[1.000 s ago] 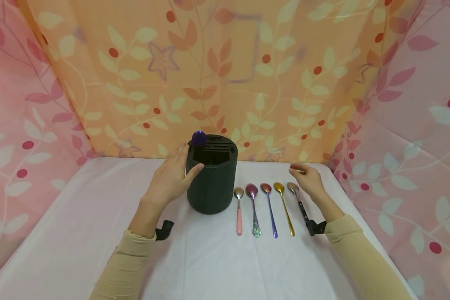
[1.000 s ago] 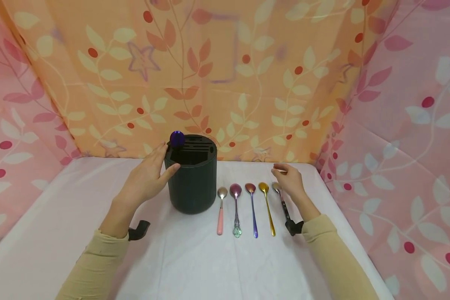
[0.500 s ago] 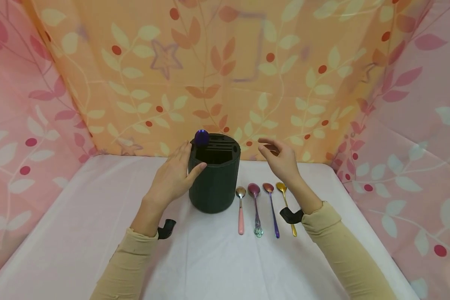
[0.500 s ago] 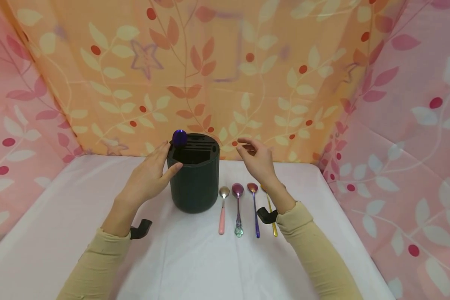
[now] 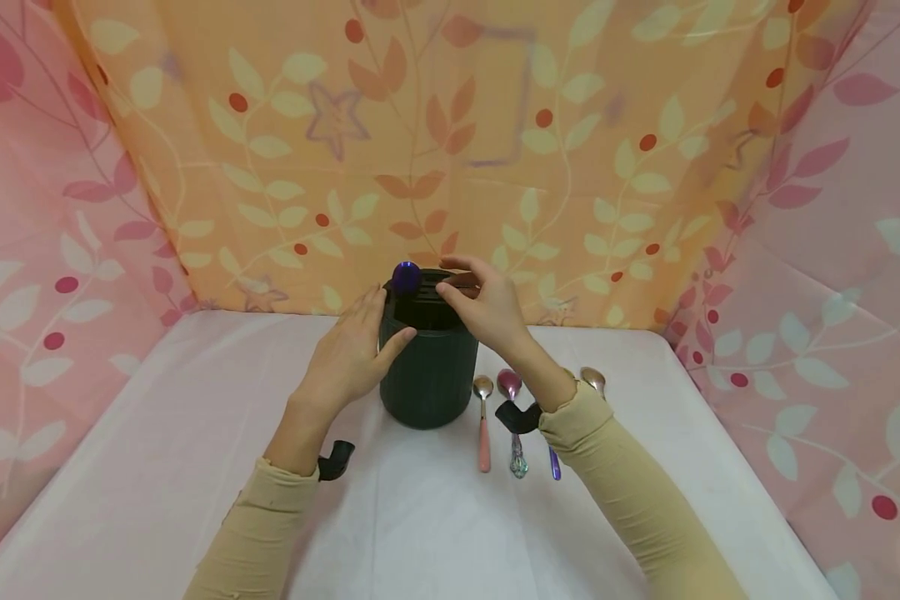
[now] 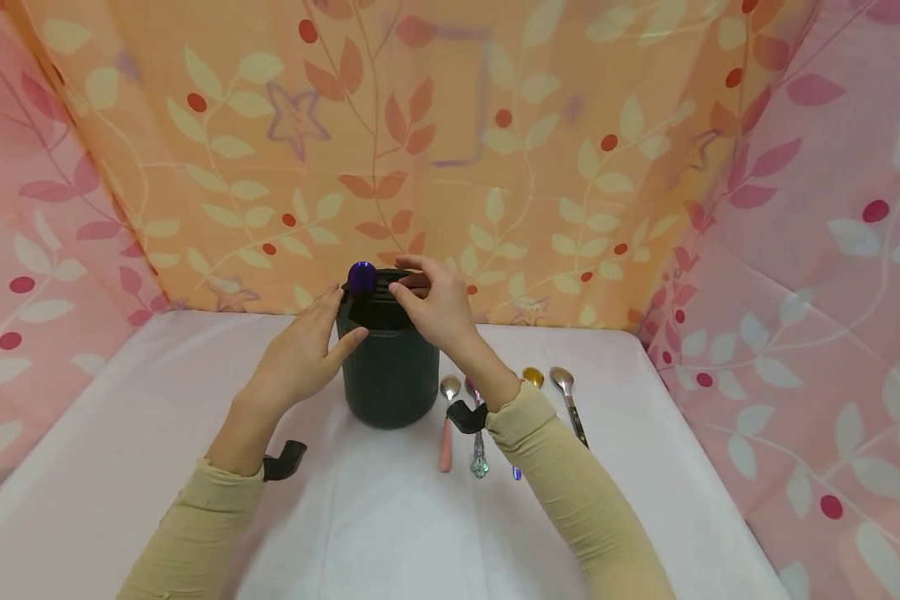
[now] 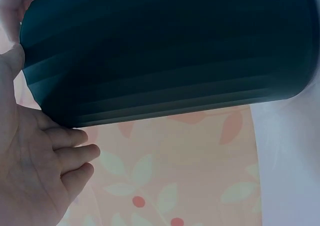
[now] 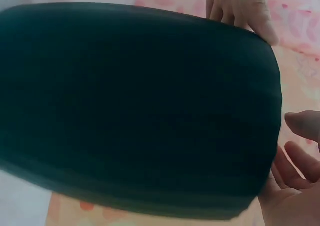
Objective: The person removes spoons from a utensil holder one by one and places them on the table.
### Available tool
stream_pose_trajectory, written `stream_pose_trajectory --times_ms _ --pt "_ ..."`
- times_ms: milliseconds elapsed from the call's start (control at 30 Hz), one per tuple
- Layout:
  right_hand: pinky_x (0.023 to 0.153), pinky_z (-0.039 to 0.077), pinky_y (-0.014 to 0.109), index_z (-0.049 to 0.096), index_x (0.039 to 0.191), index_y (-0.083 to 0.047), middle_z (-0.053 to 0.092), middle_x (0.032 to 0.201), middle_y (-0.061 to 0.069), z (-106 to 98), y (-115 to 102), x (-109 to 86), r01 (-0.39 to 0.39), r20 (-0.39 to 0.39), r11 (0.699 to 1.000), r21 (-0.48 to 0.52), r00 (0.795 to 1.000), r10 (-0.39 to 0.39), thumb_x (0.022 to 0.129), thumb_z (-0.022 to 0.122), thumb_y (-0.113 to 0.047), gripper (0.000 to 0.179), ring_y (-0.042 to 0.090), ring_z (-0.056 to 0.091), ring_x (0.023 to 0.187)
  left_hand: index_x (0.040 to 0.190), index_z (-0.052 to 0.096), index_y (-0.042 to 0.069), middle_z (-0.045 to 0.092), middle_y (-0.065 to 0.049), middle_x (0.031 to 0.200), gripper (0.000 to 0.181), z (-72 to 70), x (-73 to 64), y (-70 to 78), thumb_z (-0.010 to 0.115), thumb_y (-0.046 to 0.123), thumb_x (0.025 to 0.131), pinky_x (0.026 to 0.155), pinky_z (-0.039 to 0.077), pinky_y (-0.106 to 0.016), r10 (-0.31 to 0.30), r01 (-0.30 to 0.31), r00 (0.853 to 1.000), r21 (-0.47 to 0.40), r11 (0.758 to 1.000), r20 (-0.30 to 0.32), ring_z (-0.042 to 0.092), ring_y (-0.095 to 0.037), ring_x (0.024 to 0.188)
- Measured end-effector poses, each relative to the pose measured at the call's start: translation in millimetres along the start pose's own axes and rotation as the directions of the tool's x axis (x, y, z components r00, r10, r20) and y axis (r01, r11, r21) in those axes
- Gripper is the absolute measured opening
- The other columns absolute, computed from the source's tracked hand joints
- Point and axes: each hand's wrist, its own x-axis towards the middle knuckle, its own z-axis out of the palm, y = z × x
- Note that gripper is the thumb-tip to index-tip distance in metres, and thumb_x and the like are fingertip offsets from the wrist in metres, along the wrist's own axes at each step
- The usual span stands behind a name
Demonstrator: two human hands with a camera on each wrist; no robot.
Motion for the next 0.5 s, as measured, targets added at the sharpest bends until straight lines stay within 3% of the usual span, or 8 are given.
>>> stream_pose_trajectory --times_ms 233,500 --pt "0.084 0.054 0.028 0.058 0.126 -0.011 0.061 0.123 0.005 20.3 21.5 19.5 -0.08 0.044 0.997 0.018 0.996 0.079 0.089 0.067 -0.015 0.038 0.017 0.064 0.1 0.151 0.017 0.003 0.02 -0.014 0.156 0.088 0.1 0.3 -0.1 0.031 0.067 0.092 0.113 0.025 -0.049 -0.001 0.001 1.0 0.006 1.0 0.0 0.021 -0.029 0.143" --pt "0.078 0.054 0.026 0.06 0.125 -0.01 0.061 0.123 0.001 32.9 24.1 27.9 -0.085 0.035 0.996 -0.021 0.996 0.086 0.09 0.065 -0.012 0.036 0.013 0.064 0.093 0.151 0.017 0.003 0.02 -0.014 0.156 0.088 0.9 0.3 0.0 0.031 0.067 0.092 0.113 0.025 -0.048 0.007 -0.007 1.0 0.006 1.0 -0.006 0.022 -0.028 0.143"
